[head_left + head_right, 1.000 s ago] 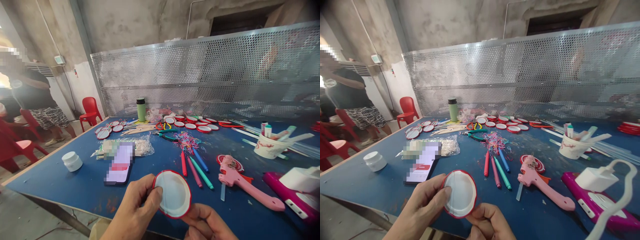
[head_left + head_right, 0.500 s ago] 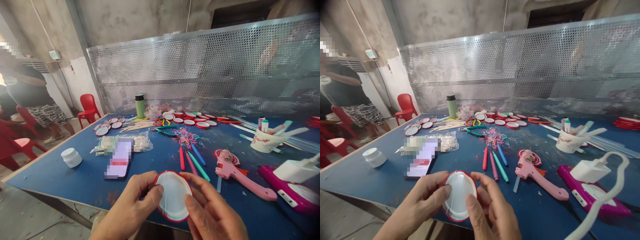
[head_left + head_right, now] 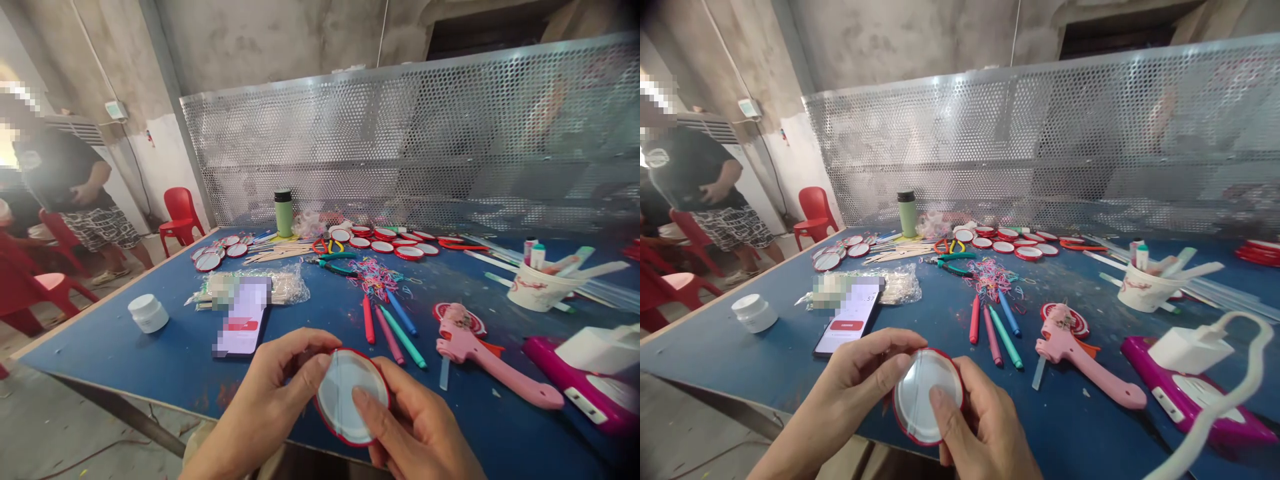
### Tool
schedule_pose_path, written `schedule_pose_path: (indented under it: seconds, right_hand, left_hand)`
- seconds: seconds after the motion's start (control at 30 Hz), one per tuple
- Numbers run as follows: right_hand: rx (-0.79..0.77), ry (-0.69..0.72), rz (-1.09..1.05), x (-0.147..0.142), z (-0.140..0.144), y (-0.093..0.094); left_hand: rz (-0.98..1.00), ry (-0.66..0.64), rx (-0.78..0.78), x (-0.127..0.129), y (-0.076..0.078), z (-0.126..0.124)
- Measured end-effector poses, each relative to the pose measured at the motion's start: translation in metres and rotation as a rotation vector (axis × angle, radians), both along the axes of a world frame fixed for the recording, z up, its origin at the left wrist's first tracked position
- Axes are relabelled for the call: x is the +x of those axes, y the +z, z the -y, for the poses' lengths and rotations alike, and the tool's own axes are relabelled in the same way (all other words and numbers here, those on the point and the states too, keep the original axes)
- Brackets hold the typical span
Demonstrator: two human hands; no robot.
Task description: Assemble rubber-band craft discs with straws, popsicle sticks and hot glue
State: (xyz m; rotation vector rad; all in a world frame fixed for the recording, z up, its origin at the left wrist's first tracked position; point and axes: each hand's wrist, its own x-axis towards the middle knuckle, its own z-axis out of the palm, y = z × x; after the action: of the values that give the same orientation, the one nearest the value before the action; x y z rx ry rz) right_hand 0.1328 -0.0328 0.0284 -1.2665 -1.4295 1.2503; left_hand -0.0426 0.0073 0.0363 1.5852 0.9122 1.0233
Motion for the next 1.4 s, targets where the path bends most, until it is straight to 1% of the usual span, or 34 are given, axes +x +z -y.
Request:
schedule_pose_path:
  seconds: [0.1, 0.2, 0.27, 0.43, 0.63, 0.73, 1.03, 1.2, 1.33, 1.4]
  right_hand:
    - [0.004, -0.018, 0.000, 0.000, -0.002, -0.002]
    - [0.000, -0.041, 0.002, -0.002, -0.003, -0.004]
    - [-0.001, -0.022, -0.007, -0.003, -0.004, -0.004]
    - [0.002, 0.034, -0.040, -0.001, -0.005, -0.003]
    - [-0.008, 0.027, -0.069, 0.000, -0.006, -0.004]
    - [-0.007, 0.032, -0.070, 0.000, -0.006, -0.004]
    - [-0.017, 0.005, -0.101, -0.001, -0.006, -0.006]
    - [-0.037, 0.012, -0.122, 0.001, -0.006, -0.008]
    - [-0.057, 0.013, -0.138, 0.003, -0.006, -0.010]
    - [-0.077, 0.001, -0.141, 0.003, -0.006, -0.010]
  left_hand:
    - [-0.010, -0.004, -0.003, 0.002, 0.000, 0.000]
    - [-0.034, 0.043, 0.005, 0.005, -0.001, 0.000]
    - [-0.058, 0.080, 0.037, 0.008, -0.002, -0.001]
    - [-0.116, 0.135, 0.146, 0.011, -0.002, -0.001]
    - [-0.126, 0.161, 0.349, 0.013, -0.002, -0.002]
    - [-0.119, 0.178, 0.406, 0.014, -0.002, -0.001]
    - [-0.177, 0.252, 0.377, 0.017, -0.004, 0.002]
    - [-0.159, 0.273, 0.363, 0.018, -0.006, 0.002]
    - [-0.137, 0.263, 0.360, 0.020, -0.007, 0.001]
    - [-0.133, 0.234, 0.319, 0.020, -0.005, 0.002]
